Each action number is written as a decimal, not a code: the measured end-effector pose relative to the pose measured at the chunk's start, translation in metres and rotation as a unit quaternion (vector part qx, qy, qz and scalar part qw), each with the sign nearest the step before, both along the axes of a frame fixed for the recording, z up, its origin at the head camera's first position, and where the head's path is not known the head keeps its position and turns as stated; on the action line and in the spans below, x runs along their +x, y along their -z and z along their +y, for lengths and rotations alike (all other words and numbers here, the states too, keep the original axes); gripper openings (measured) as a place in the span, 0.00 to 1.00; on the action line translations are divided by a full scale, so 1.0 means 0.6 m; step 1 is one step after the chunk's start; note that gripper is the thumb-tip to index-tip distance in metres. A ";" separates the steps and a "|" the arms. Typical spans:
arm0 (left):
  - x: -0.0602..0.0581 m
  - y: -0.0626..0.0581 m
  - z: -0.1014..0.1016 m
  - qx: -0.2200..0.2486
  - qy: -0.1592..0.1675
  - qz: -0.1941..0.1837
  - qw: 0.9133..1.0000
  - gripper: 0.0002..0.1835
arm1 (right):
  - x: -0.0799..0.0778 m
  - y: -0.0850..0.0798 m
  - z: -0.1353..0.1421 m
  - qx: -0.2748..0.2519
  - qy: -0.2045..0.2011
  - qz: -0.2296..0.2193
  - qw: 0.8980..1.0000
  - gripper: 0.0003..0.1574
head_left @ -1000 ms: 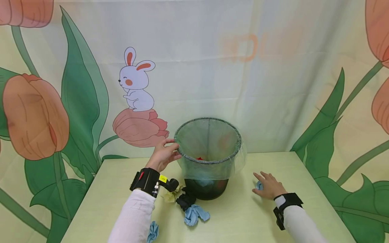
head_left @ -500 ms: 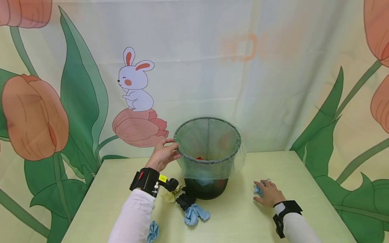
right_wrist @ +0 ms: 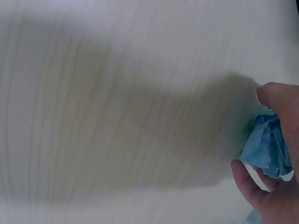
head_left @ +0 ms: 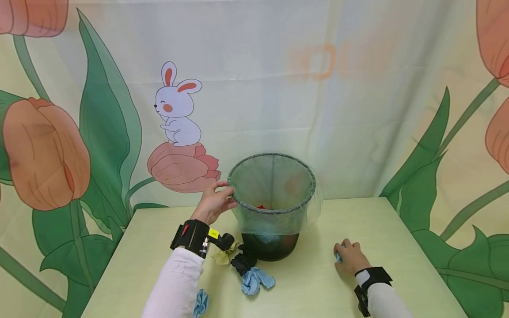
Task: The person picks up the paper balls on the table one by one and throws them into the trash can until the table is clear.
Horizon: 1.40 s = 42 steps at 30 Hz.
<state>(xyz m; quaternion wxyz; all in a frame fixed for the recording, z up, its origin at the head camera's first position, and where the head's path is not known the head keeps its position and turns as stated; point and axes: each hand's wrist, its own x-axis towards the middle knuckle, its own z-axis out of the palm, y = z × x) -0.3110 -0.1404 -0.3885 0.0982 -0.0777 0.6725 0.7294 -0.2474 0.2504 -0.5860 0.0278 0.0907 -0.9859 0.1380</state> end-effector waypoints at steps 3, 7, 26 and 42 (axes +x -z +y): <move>-0.001 0.000 0.000 0.001 0.001 0.001 1.000 0.25 | 0.001 0.004 0.000 -0.001 -0.006 0.024 1.000 0.15; -0.001 0.001 0.000 0.003 0.002 0.002 1.000 0.25 | -0.003 0.018 0.004 0.002 -0.012 0.040 0.999 0.15; -0.001 0.004 0.000 0.002 -0.002 0.003 1.000 0.25 | -0.029 -0.005 0.016 0.029 -0.031 0.073 0.996 0.15; -0.002 0.004 0.001 -0.010 -0.005 0.005 1.000 0.24 | -0.071 -0.075 0.019 0.044 -0.048 0.122 0.990 0.16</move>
